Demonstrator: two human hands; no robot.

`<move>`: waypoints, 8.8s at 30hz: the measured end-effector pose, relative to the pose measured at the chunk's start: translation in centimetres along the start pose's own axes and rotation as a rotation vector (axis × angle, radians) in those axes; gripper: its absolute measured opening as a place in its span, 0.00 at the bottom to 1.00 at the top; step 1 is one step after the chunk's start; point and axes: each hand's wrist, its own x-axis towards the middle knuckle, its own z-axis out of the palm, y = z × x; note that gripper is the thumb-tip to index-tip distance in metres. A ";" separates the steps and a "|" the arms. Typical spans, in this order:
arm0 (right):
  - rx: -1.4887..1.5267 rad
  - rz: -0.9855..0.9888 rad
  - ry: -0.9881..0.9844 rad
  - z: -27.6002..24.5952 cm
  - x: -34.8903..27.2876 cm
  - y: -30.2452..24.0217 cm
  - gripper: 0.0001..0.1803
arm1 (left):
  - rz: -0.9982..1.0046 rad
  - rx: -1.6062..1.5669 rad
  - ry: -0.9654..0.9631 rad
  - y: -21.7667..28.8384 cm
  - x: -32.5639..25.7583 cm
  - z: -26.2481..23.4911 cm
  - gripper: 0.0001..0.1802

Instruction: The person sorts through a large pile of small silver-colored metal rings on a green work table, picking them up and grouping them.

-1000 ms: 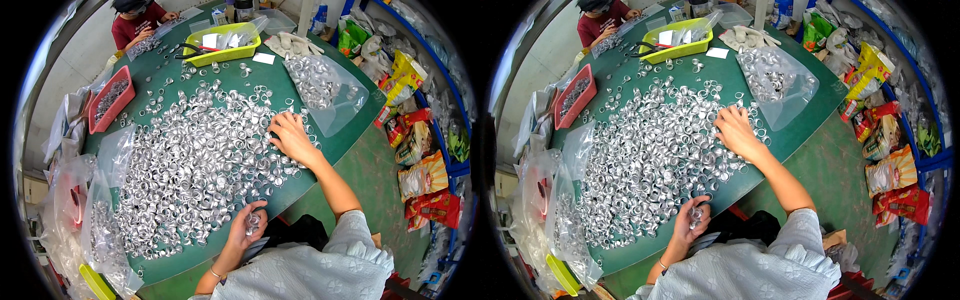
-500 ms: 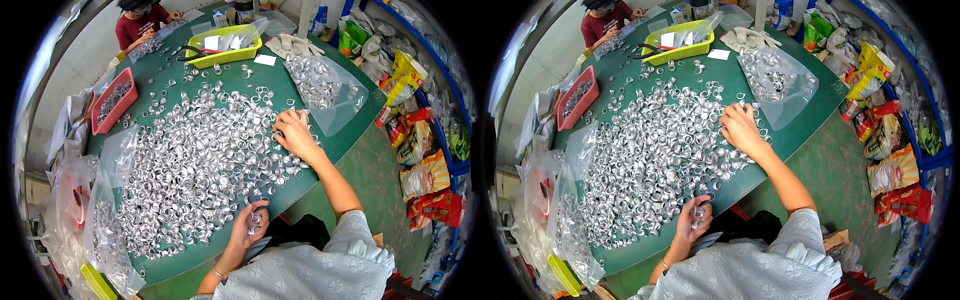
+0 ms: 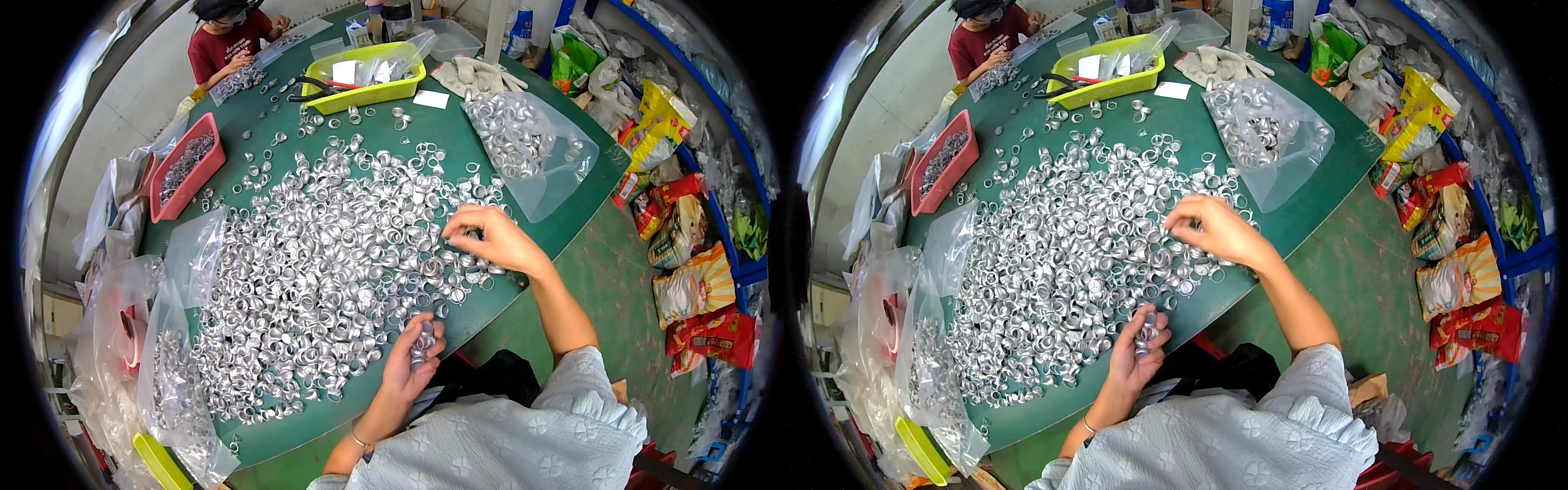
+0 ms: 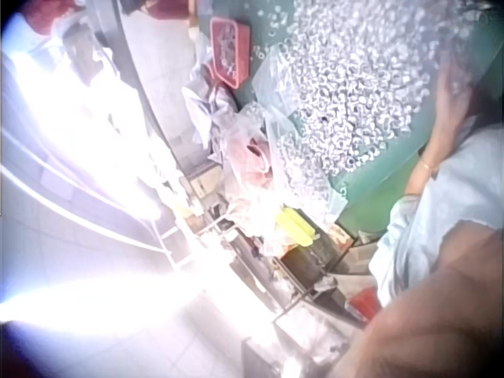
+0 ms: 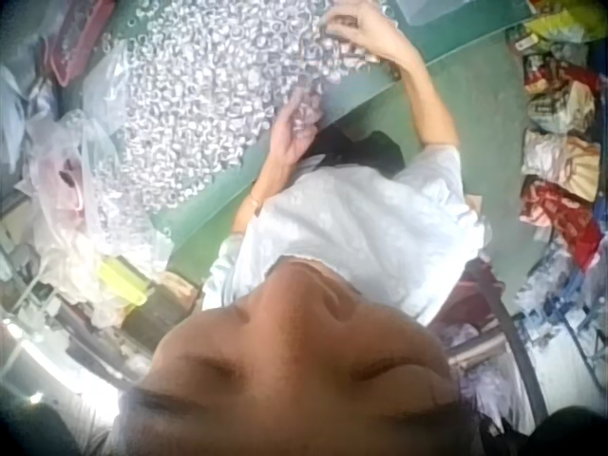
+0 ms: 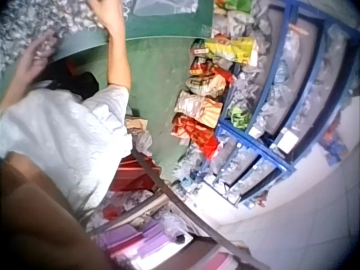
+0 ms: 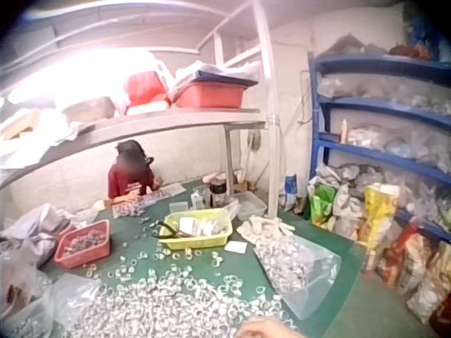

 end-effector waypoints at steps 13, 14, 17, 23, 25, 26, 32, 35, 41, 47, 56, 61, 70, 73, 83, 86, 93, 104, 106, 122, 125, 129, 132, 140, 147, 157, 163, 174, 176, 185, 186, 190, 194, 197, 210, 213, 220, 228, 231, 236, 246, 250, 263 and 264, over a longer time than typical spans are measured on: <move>-0.163 -0.185 0.220 1.2 -0.2 2.9 0.11 | 0.031 0.092 -0.053 0.6 -0.2 1.7 0.26; -0.090 -0.136 0.190 1.1 -0.3 2.7 0.10 | 0.045 0.118 -0.058 0.7 -0.4 2.0 0.27; 0.105 -0.027 0.118 1.3 -0.8 2.6 0.10 | 0.084 0.192 -0.063 0.9 -0.8 2.7 0.27; 0.291 0.017 0.070 1.7 -1.5 1.6 0.09 | 0.214 0.378 -0.080 0.6 -1.1 2.1 0.29; 0.171 -0.060 0.086 1.7 -1.5 1.6 0.09 | 0.258 0.472 -0.081 0.5 -1.1 2.3 0.29; 0.051 -0.137 0.110 1.7 -1.5 1.7 0.09 | 0.290 0.527 -0.081 0.4 -1.1 2.4 0.29; -0.414 -0.165 0.247 1.1 -1.5 1.6 0.13 | 0.372 0.726 -0.033 0.1 -1.2 2.4 0.21; -0.383 -0.181 0.217 1.0 -0.5 1.0 0.15 | 0.232 0.659 -0.026 0.0 -1.4 1.2 0.14; -0.513 -0.442 0.139 4.0 2.2 0.7 0.22 | 0.046 0.738 0.071 -0.8 -1.8 1.2 0.09; -0.820 -0.414 0.154 3.0 2.5 2.4 0.17 | 0.152 0.931 0.044 -0.5 -2.0 1.0 0.09; -0.493 -0.445 0.121 5.1 2.7 0.5 0.07 | 0.441 1.182 -0.047 -0.8 -1.1 0.5 0.07; -0.597 -0.412 0.084 6.8 3.9 0.7 0.03 | 0.535 1.239 -0.103 -0.9 -1.1 0.1 0.08; -0.864 -0.352 -0.060 7.3 4.2 -0.1 0.03 | 0.577 1.274 -0.115 -1.0 -1.2 -0.1 0.08; -1.091 -0.330 -0.073 7.6 4.3 -0.7 0.03 | 0.562 1.264 -0.103 -1.0 -1.2 0.1 0.07; -0.271 -0.205 -0.060 3.8 4.4 0.9 0.06 | 0.570 1.230 -0.114 -0.9 -1.3 0.0 0.07; -0.112 -0.203 -0.039 3.2 4.2 1.9 0.05 | 0.574 1.227 -0.130 -0.9 -1.3 0.0 0.07; 0.019 -0.268 0.058 2.7 3.7 2.1 0.03 | 0.574 1.230 -0.128 -0.9 -1.3 -0.1 0.07; -0.520 -0.333 0.053 4.5 2.5 -0.4 0.04 | 0.580 1.247 -0.124 -1.0 -1.3 -0.2 0.07; -0.649 -0.350 0.045 4.9 2.6 0.3 0.04 | 0.580 1.252 -0.131 -1.0 -1.2 -0.1 0.07; -0.755 -0.406 0.065 5.2 2.7 0.6 0.04 | 0.581 1.266 -0.121 -1.0 -1.3 0.0 0.07; -0.725 -0.344 0.070 4.9 2.9 0.3 0.05 | 0.589 1.270 -0.124 -1.0 -1.3 -0.1 0.07; -0.748 -0.294 0.038 4.3 2.6 -0.1 0.03 | 0.592 1.285 -0.120 -1.1 -1.3 -0.1 0.07; -0.642 -0.330 0.045 4.8 2.0 -0.5 0.04 | 0.567 1.281 -0.102 -1.1 -1.4 0.0 0.07; -0.632 -0.360 0.037 6.7 2.1 -0.4 0.05 | 0.601 1.318 -0.119 -1.1 -1.2 -0.1 0.07; -0.434 -0.220 0.045 6.6 1.9 -0.5 0.04 | 0.615 1.331 -0.134 -1.1 -1.2 0.0 0.07; 1.106 0.233 -0.164 3.3 1.7 1.0 0.10 | 0.411 1.116 -0.103 -0.9 -1.6 -0.1 0.12; 0.550 -0.105 -0.297 4.7 -0.4 -2.1 0.07 | 0.246 0.385 -0.138 0.8 -1.2 0.8 0.22; -0.589 -0.348 0.320 3.0 9.4 4.1 0.13 | 0.193 0.284 -0.044 3.7 3.2 3.3 0.13; -0.778 -0.323 0.289 3.4 9.9 4.0 0.13 | 0.217 0.289 -0.038 3.7 3.6 3.3 0.13; -0.387 -0.085 -0.119 -0.4 11.4 2.0 0.17 | 0.351 0.357 -0.069 4.0 3.1 1.4 0.10; -0.426 -0.217 0.007 0.1 12.1 2.7 0.19 | 0.341 0.374 -0.093 3.9 3.2 1.6 0.09; -0.712 -0.262 0.006 3.2 12.7 4.9 0.29 | 0.353 0.444 -0.124 3.5 3.1 1.1 0.09; -0.644 -0.301 -0.121 3.2 10.1 4.3 0.30 | 0.393 0.359 -0.154 3.8 3.1 1.1 0.07; -0.518 -0.320 -0.243 2.7 8.5 2.0 0.25 | 0.422 0.347 -0.133 3.8 3.0 1.1 0.07; -0.645 -0.142 0.290 1.4 15.9 5.0 0.06 | 0.442 0.341 -0.161 4.3 3.4 0.9 0.15; -0.151 -0.260 -0.102 1.1 12.4 0.7 0.06 | 0.480 0.314 -0.154 4.5 3.4 1.2 0.23; 0.015 -0.136 -0.390 2.6 12.4 -2.6 0.07 | 0.386 0.353 -0.088 4.8 3.1 1.0 0.25; -0.783 -0.314 0.166 1.5 19.5 5.6 0.07 | 0.364 0.308 -0.169 5.0 3.6 0.8 0.18; -0.397 -0.177 0.002 1.2 16.6 1.6 0.08 | 0.466 0.481 -0.063 4.7 3.3 1.2 0.23; 0.038 -0.292 -0.501 3.3 9.3 -4.7 0.08 | 0.403 0.209 -0.026 4.9 3.2 1.4 0.27; -0.284 -0.293 0.146 3.4 21.7 3.8 0.19 | 0.265 0.034 -0.168 5.8 3.1 0.7 0.15; -0.609 -0.260 0.011 4.3 23.3 5.7 0.23 | 0.283 0.041 -0.185 5.8 3.1 0.3 0.16; -0.532 0.029 -0.205 2.9 21.0 -0.4 0.14 | 0.281 0.022 -0.271 5.6 2.9 -0.4 0.17; -0.562 -0.172 -0.088 4.0 22.1 0.7 0.17 | 0.275 0.036 -0.294 5.6 3.0 -0.2 0.16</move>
